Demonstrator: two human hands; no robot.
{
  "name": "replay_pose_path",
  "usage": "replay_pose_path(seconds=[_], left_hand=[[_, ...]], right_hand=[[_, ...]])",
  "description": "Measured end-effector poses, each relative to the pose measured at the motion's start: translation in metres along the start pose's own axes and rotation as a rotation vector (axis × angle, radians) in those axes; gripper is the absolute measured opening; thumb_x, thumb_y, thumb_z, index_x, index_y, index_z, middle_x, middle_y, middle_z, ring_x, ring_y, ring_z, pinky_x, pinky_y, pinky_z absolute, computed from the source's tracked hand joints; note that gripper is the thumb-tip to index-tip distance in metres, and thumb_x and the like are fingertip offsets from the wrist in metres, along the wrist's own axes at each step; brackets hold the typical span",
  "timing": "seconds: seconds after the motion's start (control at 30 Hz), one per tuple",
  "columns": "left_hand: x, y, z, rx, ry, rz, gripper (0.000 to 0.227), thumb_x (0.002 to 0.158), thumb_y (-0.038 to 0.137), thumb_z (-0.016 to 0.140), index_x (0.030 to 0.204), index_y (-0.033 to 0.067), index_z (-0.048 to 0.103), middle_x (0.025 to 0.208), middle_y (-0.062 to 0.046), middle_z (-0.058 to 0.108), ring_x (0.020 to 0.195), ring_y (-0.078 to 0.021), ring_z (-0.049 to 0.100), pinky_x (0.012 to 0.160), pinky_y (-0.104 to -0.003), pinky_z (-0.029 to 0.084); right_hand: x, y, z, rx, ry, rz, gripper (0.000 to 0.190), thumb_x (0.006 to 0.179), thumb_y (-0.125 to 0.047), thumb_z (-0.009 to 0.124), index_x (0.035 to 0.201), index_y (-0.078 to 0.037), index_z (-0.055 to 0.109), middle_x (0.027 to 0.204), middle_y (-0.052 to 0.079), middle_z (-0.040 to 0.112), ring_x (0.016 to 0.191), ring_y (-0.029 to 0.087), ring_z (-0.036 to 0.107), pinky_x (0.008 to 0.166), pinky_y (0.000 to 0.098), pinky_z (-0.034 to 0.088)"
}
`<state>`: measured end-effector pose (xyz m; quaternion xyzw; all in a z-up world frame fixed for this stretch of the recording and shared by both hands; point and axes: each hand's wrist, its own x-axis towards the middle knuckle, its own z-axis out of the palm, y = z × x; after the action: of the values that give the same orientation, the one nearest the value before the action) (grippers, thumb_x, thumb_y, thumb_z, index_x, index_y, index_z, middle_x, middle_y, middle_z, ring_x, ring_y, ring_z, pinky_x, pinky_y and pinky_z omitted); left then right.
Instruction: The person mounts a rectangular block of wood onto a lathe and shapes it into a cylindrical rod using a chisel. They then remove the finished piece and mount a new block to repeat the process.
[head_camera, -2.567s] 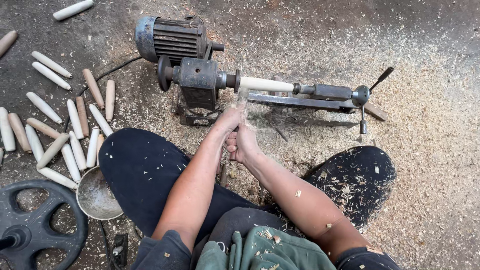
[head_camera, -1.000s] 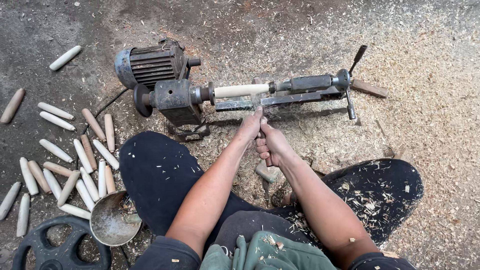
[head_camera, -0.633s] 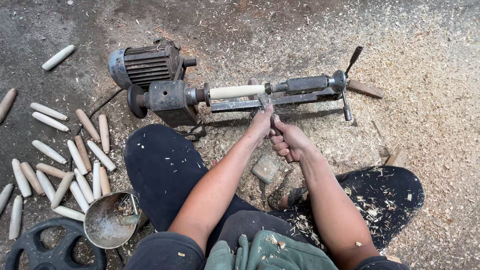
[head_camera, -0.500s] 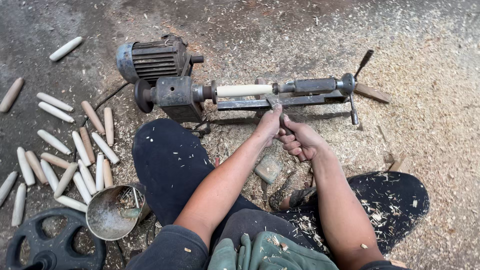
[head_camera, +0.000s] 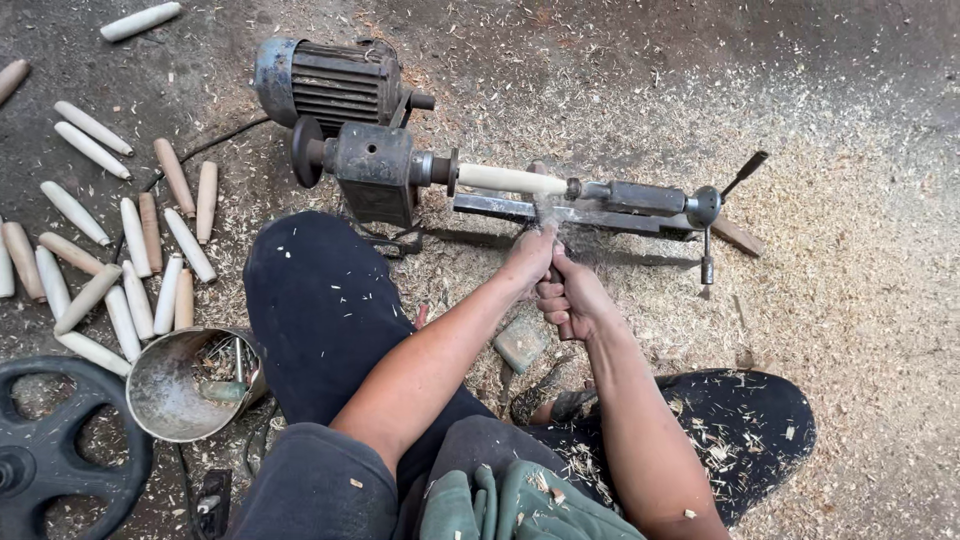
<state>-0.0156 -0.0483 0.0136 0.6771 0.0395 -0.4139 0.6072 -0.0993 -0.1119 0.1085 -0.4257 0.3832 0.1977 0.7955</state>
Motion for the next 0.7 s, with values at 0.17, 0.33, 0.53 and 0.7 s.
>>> replay_pose_path(seconds=[0.17, 0.33, 0.53, 0.7], left_hand=[[0.009, -0.012, -0.011, -0.071, 0.022, 0.096, 0.056, 0.105, 0.049, 0.047, 0.08, 0.0023, 0.064, 0.071, -0.006, 0.062, 0.054, -0.016, 0.052, 0.048, -0.036, 0.044], [0.023, -0.026, -0.024, -0.04, 0.044, 0.06, 0.04, 0.102, 0.035, 0.047, 0.085, 0.0034, 0.065, 0.071, -0.008, 0.063, 0.056, -0.0182, 0.055, 0.048, -0.04, 0.044], [0.017, -0.023, -0.035, -0.028, 0.055, 0.126, 0.052, 0.103, 0.048, 0.048, 0.09, 0.0018, 0.066, 0.079, -0.009, 0.069, 0.067, -0.0211, 0.065, 0.06, -0.039, 0.051], [0.004, -0.014, -0.044, 0.081, 0.041, 0.06, 0.062, 0.106, 0.054, 0.044, 0.087, 0.0002, 0.068, 0.08, -0.013, 0.068, 0.069, -0.0247, 0.062, 0.063, -0.044, 0.049]], right_hand=[[0.007, 0.009, 0.012, 0.019, -0.018, -0.012, 0.04, 0.109, -0.044, 0.038, 0.082, -0.014, 0.042, 0.054, -0.008, 0.034, 0.038, 0.003, 0.028, 0.029, 0.0203, 0.022], [0.012, 0.017, 0.028, 0.043, -0.03, -0.032, 0.041, 0.109, -0.045, 0.035, 0.084, -0.013, 0.041, 0.055, -0.007, 0.035, 0.039, 0.003, 0.031, 0.03, 0.0201, 0.025], [0.013, 0.024, 0.043, 0.051, -0.003, -0.083, 0.039, 0.11, -0.043, 0.031, 0.087, -0.013, 0.04, 0.057, -0.008, 0.036, 0.04, 0.003, 0.033, 0.03, 0.0196, 0.027], [0.015, 0.026, 0.051, 0.052, 0.008, -0.086, 0.038, 0.111, -0.042, 0.03, 0.088, -0.013, 0.041, 0.057, -0.008, 0.037, 0.04, 0.003, 0.033, 0.03, 0.0195, 0.028]])
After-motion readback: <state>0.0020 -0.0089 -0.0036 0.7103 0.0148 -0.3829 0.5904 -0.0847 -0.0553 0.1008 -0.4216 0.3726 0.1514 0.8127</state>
